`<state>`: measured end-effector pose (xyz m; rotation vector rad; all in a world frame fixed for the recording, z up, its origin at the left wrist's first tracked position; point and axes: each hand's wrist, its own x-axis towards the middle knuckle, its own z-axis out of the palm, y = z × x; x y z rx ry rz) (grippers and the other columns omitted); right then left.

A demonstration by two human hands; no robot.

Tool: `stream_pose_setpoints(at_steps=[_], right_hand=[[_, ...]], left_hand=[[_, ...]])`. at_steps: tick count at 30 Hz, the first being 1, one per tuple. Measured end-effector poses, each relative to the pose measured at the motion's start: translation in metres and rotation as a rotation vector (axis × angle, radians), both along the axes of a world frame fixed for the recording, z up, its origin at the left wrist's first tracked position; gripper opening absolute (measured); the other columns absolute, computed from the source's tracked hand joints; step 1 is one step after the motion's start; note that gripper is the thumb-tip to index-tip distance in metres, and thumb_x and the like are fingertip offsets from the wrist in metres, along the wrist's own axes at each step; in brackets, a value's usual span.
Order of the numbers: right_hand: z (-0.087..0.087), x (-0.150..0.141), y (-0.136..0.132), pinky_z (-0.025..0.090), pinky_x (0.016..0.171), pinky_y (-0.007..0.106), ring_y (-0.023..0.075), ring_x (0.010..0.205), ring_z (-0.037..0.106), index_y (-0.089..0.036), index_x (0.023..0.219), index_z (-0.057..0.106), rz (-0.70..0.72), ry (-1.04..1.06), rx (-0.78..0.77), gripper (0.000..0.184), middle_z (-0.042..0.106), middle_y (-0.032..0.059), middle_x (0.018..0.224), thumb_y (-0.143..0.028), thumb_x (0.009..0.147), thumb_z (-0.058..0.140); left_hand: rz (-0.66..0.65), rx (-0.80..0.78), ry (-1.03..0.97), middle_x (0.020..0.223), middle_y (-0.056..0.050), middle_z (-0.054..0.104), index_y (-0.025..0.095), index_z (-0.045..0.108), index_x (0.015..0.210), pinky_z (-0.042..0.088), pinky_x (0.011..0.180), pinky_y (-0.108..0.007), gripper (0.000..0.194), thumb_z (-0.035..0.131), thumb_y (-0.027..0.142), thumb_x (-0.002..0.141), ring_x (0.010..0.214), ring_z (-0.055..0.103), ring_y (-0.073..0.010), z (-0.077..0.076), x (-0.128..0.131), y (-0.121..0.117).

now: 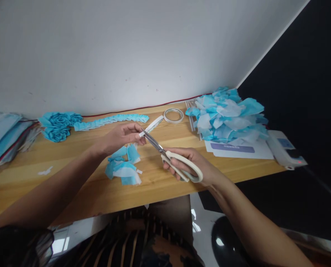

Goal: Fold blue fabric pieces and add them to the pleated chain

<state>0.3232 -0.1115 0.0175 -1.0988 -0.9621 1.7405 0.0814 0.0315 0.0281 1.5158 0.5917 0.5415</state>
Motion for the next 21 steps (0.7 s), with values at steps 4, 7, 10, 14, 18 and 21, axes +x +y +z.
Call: stream_pose_setpoints(at_steps=[4,7,10,14,18,21], right_hand=[[-0.007,0.001,0.001,0.048,0.043,0.013,0.0080,0.055,0.062,-0.021,0.109,0.081,-0.020,0.026,-0.007,0.049,0.073,0.0055,0.078,-0.048,0.070,0.094],[-0.008,-0.001,0.000,0.044,0.041,0.013,0.0064,0.051,0.058,-0.022,0.105,0.083,-0.021,0.035,0.026,0.045,0.071,0.0046,0.076,-0.050,0.071,0.093],[-0.008,-0.002,-0.002,0.039,0.039,0.013,0.0042,0.046,0.053,-0.023,0.104,0.084,-0.040,0.032,0.044,0.043,0.070,0.0038,0.074,-0.049,0.071,0.093],[-0.010,0.000,-0.004,0.034,0.037,0.014,0.0055,0.046,0.052,-0.023,0.111,0.083,-0.065,0.009,0.051,0.045,0.070,0.0049,0.074,-0.046,0.073,0.092],[-0.015,0.002,-0.004,0.032,0.037,0.017,0.0036,0.042,0.046,-0.023,0.113,0.083,-0.031,0.016,0.134,0.045,0.071,0.0051,0.075,-0.047,0.075,0.090],[-0.015,0.002,-0.004,0.034,0.040,0.018,0.0052,0.046,0.044,-0.027,0.120,0.081,-0.088,-0.153,0.158,0.050,0.064,-0.0002,0.067,-0.045,0.075,0.090]], left_hand=[[-0.014,-0.011,0.004,0.084,-0.002,0.072,0.015,0.065,0.094,0.056,0.081,-0.031,0.025,0.078,0.033,0.083,0.079,0.068,-0.0124,-0.002,0.003,0.001],[-0.016,-0.009,-0.004,0.083,-0.002,0.072,0.016,0.065,0.093,0.056,0.081,-0.030,0.023,0.077,0.033,0.083,0.079,0.068,-0.0123,-0.006,0.004,0.003],[-0.018,0.008,-0.006,0.079,-0.001,0.071,0.016,0.065,0.090,0.055,0.078,-0.030,0.024,0.078,0.034,0.082,0.076,0.068,-0.0125,-0.011,0.006,0.007],[0.032,0.074,0.083,0.073,0.000,0.068,0.017,0.064,0.084,0.053,0.069,-0.028,0.025,0.077,0.038,0.080,0.066,0.064,-0.0120,-0.015,0.010,0.011],[0.118,0.166,0.224,0.071,0.002,0.065,0.018,0.064,0.083,0.044,0.058,-0.024,0.019,0.071,0.035,0.082,0.057,0.055,-0.0099,-0.015,0.018,0.013],[0.189,0.378,0.379,0.069,0.002,0.063,0.018,0.067,0.083,0.036,0.056,-0.025,0.015,0.068,0.032,0.086,0.059,0.051,-0.0119,-0.012,0.026,0.015]])
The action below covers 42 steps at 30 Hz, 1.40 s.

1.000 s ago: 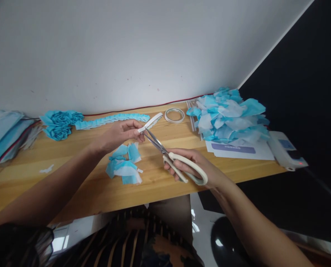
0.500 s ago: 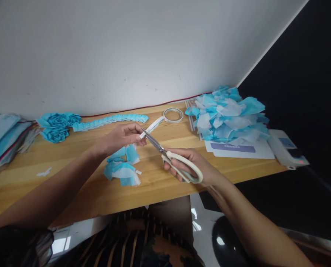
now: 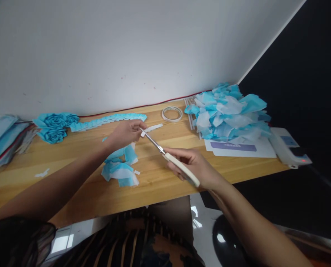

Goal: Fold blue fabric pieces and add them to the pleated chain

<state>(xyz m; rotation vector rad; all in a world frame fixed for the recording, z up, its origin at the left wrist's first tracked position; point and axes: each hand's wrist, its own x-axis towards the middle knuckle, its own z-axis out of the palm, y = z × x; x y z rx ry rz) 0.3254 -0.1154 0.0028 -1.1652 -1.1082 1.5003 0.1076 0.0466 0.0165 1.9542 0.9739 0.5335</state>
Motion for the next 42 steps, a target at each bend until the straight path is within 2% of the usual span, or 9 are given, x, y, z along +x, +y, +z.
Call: stream_pose_setpoints(at_steps=[5,10,16,20,24,32,35,38,42], right_hand=[[0.004,0.003,0.001,0.042,0.050,0.023,0.0099,0.058,0.049,-0.025,0.120,0.081,-0.090,-0.357,0.123,0.053,0.064,-0.0014,0.067,-0.046,0.072,0.090],[-0.006,0.020,-0.001,0.055,0.062,0.029,0.0159,0.069,0.065,-0.025,0.119,0.081,0.029,-0.425,0.054,0.053,0.078,0.0039,0.083,-0.053,0.074,0.086],[-0.017,0.031,-0.001,0.058,0.069,0.031,0.0170,0.074,0.071,-0.031,0.123,0.079,0.152,-0.466,-0.010,0.047,0.081,0.0026,0.092,-0.051,0.080,0.081],[-0.012,0.029,0.001,0.056,0.068,0.031,0.0168,0.073,0.070,-0.030,0.121,0.080,0.156,-0.473,-0.032,0.047,0.081,0.0022,0.090,-0.052,0.080,0.081],[-0.009,0.029,-0.002,0.051,0.060,0.025,0.0127,0.064,0.064,-0.028,0.117,0.082,0.134,-0.381,-0.097,0.045,0.077,0.0013,0.078,-0.050,0.078,0.083],[-0.006,0.017,-0.018,0.044,0.049,0.020,0.0090,0.058,0.057,-0.030,0.111,0.084,0.219,-0.224,-0.191,0.040,0.075,0.0015,0.078,-0.041,0.072,0.090],[0.001,0.018,-0.019,0.036,0.042,0.018,0.0066,0.049,0.050,-0.027,0.118,0.082,-0.019,-0.156,-0.250,0.054,0.071,0.0011,0.071,-0.044,0.068,0.093],[0.008,0.026,-0.017,0.036,0.039,0.018,0.0075,0.048,0.052,-0.023,0.113,0.082,-0.199,-0.078,-0.251,0.060,0.070,0.0028,0.070,-0.047,0.060,0.097],[0.012,0.024,-0.014,0.036,0.037,0.018,0.0092,0.049,0.055,-0.020,0.106,0.083,-0.184,-0.021,-0.223,0.058,0.070,0.0053,0.073,-0.051,0.059,0.097]], left_hand=[[0.004,0.359,0.207,0.086,-0.005,0.075,0.019,0.074,0.091,0.038,0.068,-0.030,0.016,0.063,0.030,0.092,0.075,0.061,-0.0190,0.004,0.003,0.005],[-0.255,0.342,0.260,0.108,-0.007,0.079,0.023,0.080,0.100,0.043,0.085,-0.032,0.020,0.068,0.031,0.086,0.097,0.067,-0.0238,-0.001,-0.004,0.021],[-0.411,0.234,0.278,0.076,-0.003,0.072,0.021,0.080,0.080,0.036,0.066,-0.030,0.031,0.062,0.045,0.087,0.071,0.059,-0.0183,0.003,0.026,0.018],[-0.611,0.215,0.405,0.061,0.001,0.062,0.021,0.070,0.064,0.028,0.060,-0.032,0.017,0.071,0.034,0.076,0.057,0.047,-0.0142,0.000,0.055,0.011],[-0.543,0.313,0.404,0.055,0.001,0.051,0.020,0.053,0.053,0.023,0.060,-0.034,0.021,0.064,0.015,0.070,0.054,0.037,-0.0141,-0.008,0.070,0.015],[-0.302,0.296,0.236,0.059,0.000,0.051,0.019,0.052,0.055,0.025,0.062,-0.033,0.021,0.061,0.018,0.074,0.060,0.042,-0.0154,-0.029,0.078,0.036],[-0.354,0.264,0.164,0.070,0.000,0.063,0.019,0.069,0.068,0.033,0.065,-0.030,0.017,0.063,0.027,0.082,0.069,0.052,-0.0162,-0.019,0.069,0.045],[-0.199,0.281,0.065,0.087,-0.004,0.072,0.018,0.078,0.086,0.039,0.072,-0.030,0.030,0.056,0.036,0.093,0.081,0.059,-0.0182,0.005,0.046,0.039],[-0.143,-0.127,-0.032,0.092,-0.005,0.076,0.019,0.081,0.100,0.046,0.077,-0.030,0.029,0.064,0.040,0.089,0.081,0.061,-0.0168,0.024,0.007,0.008]])
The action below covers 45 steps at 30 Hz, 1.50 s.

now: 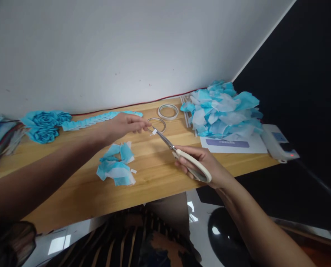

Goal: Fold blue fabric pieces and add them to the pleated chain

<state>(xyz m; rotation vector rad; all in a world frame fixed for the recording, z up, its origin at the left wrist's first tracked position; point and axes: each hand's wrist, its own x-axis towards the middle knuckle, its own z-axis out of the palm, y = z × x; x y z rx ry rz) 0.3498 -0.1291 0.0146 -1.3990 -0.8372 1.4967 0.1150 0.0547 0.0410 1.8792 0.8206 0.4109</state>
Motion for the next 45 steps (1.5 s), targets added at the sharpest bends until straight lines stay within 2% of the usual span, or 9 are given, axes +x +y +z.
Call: stream_pose_setpoints(at_steps=[3,8,13,18,24,27,33,39,45], right_hand=[[-0.001,-0.008,0.003,0.035,0.038,0.018,0.0090,0.050,0.055,-0.019,0.113,0.080,0.036,-0.008,-0.003,0.066,0.070,0.0056,0.074,-0.054,0.060,0.097],[0.002,-0.021,0.006,0.037,0.043,0.021,0.0082,0.053,0.050,-0.020,0.117,0.079,0.147,-0.186,0.080,0.063,0.064,0.0010,0.072,-0.055,0.066,0.093],[0.009,-0.027,0.008,0.049,0.057,0.027,0.0150,0.067,0.060,-0.022,0.124,0.074,0.243,-0.482,0.265,0.054,0.068,0.0029,0.084,-0.053,0.080,0.080],[-0.001,-0.006,0.012,0.056,0.089,0.043,0.0298,0.103,0.071,-0.019,0.131,0.067,0.277,-1.071,0.435,0.049,0.074,0.0134,0.119,-0.047,0.092,0.064],[0.010,-0.006,0.024,0.056,0.088,0.048,0.0358,0.101,0.073,-0.016,0.132,0.070,0.496,-1.557,0.576,0.043,0.078,0.0173,0.111,-0.032,0.096,0.053],[0.027,-0.041,0.040,0.055,0.085,0.043,0.0302,0.097,0.074,-0.020,0.116,0.077,0.296,-1.360,0.670,0.033,0.080,0.0121,0.107,-0.030,0.099,0.050],[0.031,-0.105,0.071,0.045,0.060,0.028,0.0146,0.065,0.062,-0.021,0.089,0.077,0.210,-0.748,0.616,0.018,0.075,0.0006,0.078,-0.034,0.091,0.066],[0.031,-0.123,0.082,0.038,0.056,0.026,0.0115,0.059,0.054,-0.019,0.075,0.070,0.108,-0.770,0.730,0.013,0.067,-0.0014,0.067,-0.025,0.085,0.065],[0.019,-0.129,0.112,0.045,0.060,0.027,0.0135,0.063,0.059,-0.020,0.080,0.072,0.002,-0.665,0.748,0.015,0.070,0.0007,0.072,-0.031,0.088,0.065]], left_hand=[[0.041,-0.273,-0.083,0.095,-0.003,0.077,0.022,0.081,0.100,0.047,0.075,-0.029,0.024,0.076,0.032,0.079,0.080,0.061,-0.0145,-0.002,-0.015,-0.024],[0.110,-0.407,-0.136,0.072,0.000,0.069,0.018,0.076,0.077,0.042,0.065,-0.027,0.014,0.079,0.031,0.075,0.066,0.054,-0.0110,-0.003,-0.018,-0.041],[0.105,-0.431,-0.133,0.060,0.003,0.060,0.016,0.068,0.063,0.039,0.062,-0.025,0.011,0.071,0.020,0.073,0.060,0.050,-0.0088,0.000,-0.028,-0.043],[0.142,-0.418,-0.043,0.061,0.002,0.061,0.017,0.068,0.065,0.038,0.057,-0.025,0.014,0.075,0.028,0.071,0.058,0.051,-0.0105,-0.004,-0.051,-0.044],[0.230,-0.245,-0.100,0.070,0.000,0.068,0.016,0.072,0.068,0.045,0.066,-0.027,0.017,0.076,0.032,0.072,0.068,0.058,-0.0122,-0.003,-0.065,-0.046],[0.216,-0.214,-0.132,0.073,-0.001,0.071,0.016,0.074,0.070,0.045,0.065,-0.026,0.016,0.076,0.031,0.072,0.068,0.058,-0.0122,-0.002,-0.064,-0.048],[0.188,-0.177,-0.179,0.066,0.001,0.066,0.016,0.076,0.075,0.041,0.059,-0.024,0.015,0.074,0.031,0.074,0.062,0.054,-0.0106,-0.003,-0.071,-0.052],[0.239,-0.132,-0.222,0.063,0.000,0.065,0.016,0.079,0.078,0.039,0.058,-0.024,0.021,0.075,0.037,0.079,0.061,0.053,-0.0111,-0.002,-0.089,-0.047],[0.552,-0.150,-0.456,0.065,0.000,0.063,0.013,0.081,0.097,0.039,0.058,-0.023,0.026,0.069,0.033,0.086,0.058,0.048,-0.0091,-0.011,-0.128,-0.031]])
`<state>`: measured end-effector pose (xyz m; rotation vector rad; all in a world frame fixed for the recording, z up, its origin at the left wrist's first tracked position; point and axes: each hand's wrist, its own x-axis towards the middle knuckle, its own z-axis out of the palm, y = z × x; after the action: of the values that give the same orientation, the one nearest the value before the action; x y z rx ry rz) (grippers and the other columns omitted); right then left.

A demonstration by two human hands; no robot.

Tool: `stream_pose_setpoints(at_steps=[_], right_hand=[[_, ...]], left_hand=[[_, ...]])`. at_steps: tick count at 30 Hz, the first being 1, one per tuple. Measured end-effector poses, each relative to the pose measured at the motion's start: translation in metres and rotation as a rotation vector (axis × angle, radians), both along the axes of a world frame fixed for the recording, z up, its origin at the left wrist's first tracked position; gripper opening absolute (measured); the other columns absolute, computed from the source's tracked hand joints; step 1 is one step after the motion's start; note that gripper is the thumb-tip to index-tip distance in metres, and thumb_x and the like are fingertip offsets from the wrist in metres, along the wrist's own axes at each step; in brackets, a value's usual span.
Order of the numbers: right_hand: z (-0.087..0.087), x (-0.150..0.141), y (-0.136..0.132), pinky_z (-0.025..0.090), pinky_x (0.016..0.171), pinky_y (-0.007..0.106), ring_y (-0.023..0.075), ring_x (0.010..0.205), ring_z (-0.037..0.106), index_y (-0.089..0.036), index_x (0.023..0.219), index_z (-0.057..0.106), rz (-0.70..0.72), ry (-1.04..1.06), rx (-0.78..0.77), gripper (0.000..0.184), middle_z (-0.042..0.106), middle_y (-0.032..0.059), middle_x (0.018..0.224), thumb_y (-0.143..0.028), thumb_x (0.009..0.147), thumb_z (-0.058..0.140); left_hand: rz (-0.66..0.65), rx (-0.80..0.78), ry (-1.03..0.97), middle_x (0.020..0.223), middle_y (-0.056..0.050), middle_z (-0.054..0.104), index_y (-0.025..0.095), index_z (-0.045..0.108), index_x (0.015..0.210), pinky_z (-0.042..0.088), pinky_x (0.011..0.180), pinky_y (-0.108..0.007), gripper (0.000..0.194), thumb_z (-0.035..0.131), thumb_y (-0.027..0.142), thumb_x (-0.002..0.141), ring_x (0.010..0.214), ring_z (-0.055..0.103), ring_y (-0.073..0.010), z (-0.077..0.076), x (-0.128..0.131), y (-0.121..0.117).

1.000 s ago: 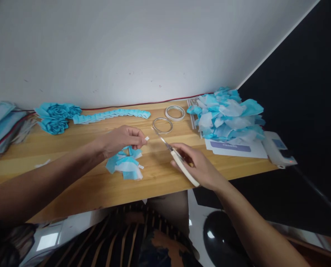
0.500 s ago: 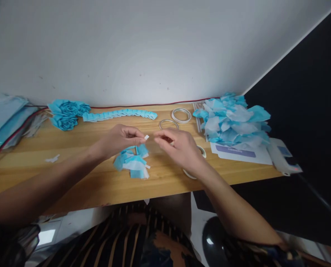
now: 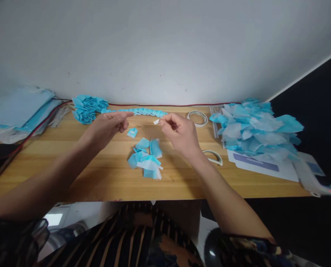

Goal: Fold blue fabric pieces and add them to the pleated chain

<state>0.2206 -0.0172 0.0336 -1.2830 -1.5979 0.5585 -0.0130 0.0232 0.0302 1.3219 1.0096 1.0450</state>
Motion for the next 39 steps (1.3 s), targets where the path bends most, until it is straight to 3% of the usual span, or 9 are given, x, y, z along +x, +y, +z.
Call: stream_pose_setpoints(at_steps=[5,9,13,22,26,29,32,34,39], right_hand=[[-0.036,-0.018,0.047,0.054,0.073,0.030,0.0169,0.075,0.070,-0.020,0.109,0.077,0.233,-0.102,-0.243,0.027,0.078,0.0034,0.087,-0.020,0.094,0.054],[-0.048,-0.039,0.069,0.054,0.089,0.036,0.0214,0.099,0.073,-0.023,0.130,0.068,0.256,-0.377,-0.253,0.046,0.080,0.0051,0.107,-0.007,0.089,0.059],[-0.045,-0.053,0.080,0.051,0.091,0.035,0.0226,0.101,0.073,-0.023,0.134,0.064,0.248,-0.528,-0.258,0.045,0.080,0.0055,0.109,-0.008,0.091,0.060],[-0.028,-0.080,0.099,0.038,0.070,0.029,0.0226,0.094,0.068,-0.024,0.126,0.065,0.391,-0.819,-0.233,0.039,0.079,0.0034,0.102,-0.010,0.089,0.064],[-0.030,-0.079,0.106,0.037,0.065,0.028,0.0210,0.081,0.066,-0.024,0.124,0.065,0.418,-0.759,-0.237,0.040,0.078,0.0027,0.092,-0.010,0.086,0.064],[-0.026,-0.067,0.105,0.038,0.064,0.027,0.0181,0.073,0.064,-0.024,0.127,0.062,0.409,-0.621,-0.208,0.047,0.075,-0.0009,0.084,-0.009,0.083,0.061],[-0.013,-0.055,0.093,0.040,0.064,0.026,0.0161,0.073,0.064,-0.025,0.128,0.060,0.440,-0.490,-0.180,0.049,0.073,-0.0032,0.083,-0.009,0.081,0.060],[-0.004,-0.050,0.081,0.041,0.064,0.026,0.0153,0.072,0.064,-0.026,0.127,0.060,0.464,-0.442,-0.161,0.048,0.072,-0.0036,0.083,-0.011,0.082,0.060],[0.009,-0.049,0.055,0.043,0.067,0.028,0.0145,0.070,0.064,-0.028,0.130,0.061,0.447,-0.471,-0.135,0.048,0.073,-0.0034,0.085,-0.013,0.084,0.060]], left_hand=[[0.195,-0.073,-0.051,0.063,0.001,0.060,0.010,0.078,0.097,0.036,0.055,-0.021,0.022,0.064,0.022,0.085,0.055,0.046,-0.0078,-0.032,-0.022,0.012],[0.284,-0.119,-0.102,0.064,0.002,0.060,0.010,0.076,0.095,0.035,0.054,-0.020,0.020,0.063,0.020,0.084,0.054,0.047,-0.0074,-0.048,-0.028,0.015],[0.280,-0.138,-0.102,0.063,0.001,0.061,0.010,0.076,0.093,0.036,0.055,-0.020,0.019,0.063,0.019,0.082,0.054,0.047,-0.0074,-0.051,-0.028,0.015],[0.254,-0.111,-0.102,0.064,0.002,0.061,0.012,0.077,0.092,0.037,0.057,-0.021,0.020,0.064,0.020,0.079,0.056,0.048,-0.0077,-0.056,-0.027,0.016],[0.274,-0.105,-0.088,0.071,0.001,0.063,0.012,0.077,0.097,0.038,0.059,-0.021,0.024,0.065,0.024,0.080,0.058,0.049,-0.0074,-0.055,-0.027,0.015],[0.307,-0.102,-0.026,0.089,-0.003,0.072,0.013,0.076,0.111,0.043,0.065,-0.021,0.034,0.070,0.031,0.082,0.071,0.057,-0.0098,-0.053,-0.027,0.013],[0.196,-0.130,0.035,0.113,-0.009,0.075,0.015,0.073,0.125,0.048,0.074,-0.025,0.054,0.078,0.044,0.079,0.088,0.064,-0.0156,-0.051,-0.025,0.011],[0.064,-0.149,0.051,0.114,-0.010,0.076,0.016,0.074,0.125,0.049,0.076,-0.026,0.059,0.082,0.047,0.076,0.089,0.065,-0.0171,-0.049,-0.024,0.008],[-0.139,-0.163,0.102,0.072,-0.003,0.072,0.015,0.082,0.090,0.047,0.067,-0.024,0.028,0.079,0.039,0.077,0.067,0.060,-0.0126,-0.044,-0.021,0.000]])
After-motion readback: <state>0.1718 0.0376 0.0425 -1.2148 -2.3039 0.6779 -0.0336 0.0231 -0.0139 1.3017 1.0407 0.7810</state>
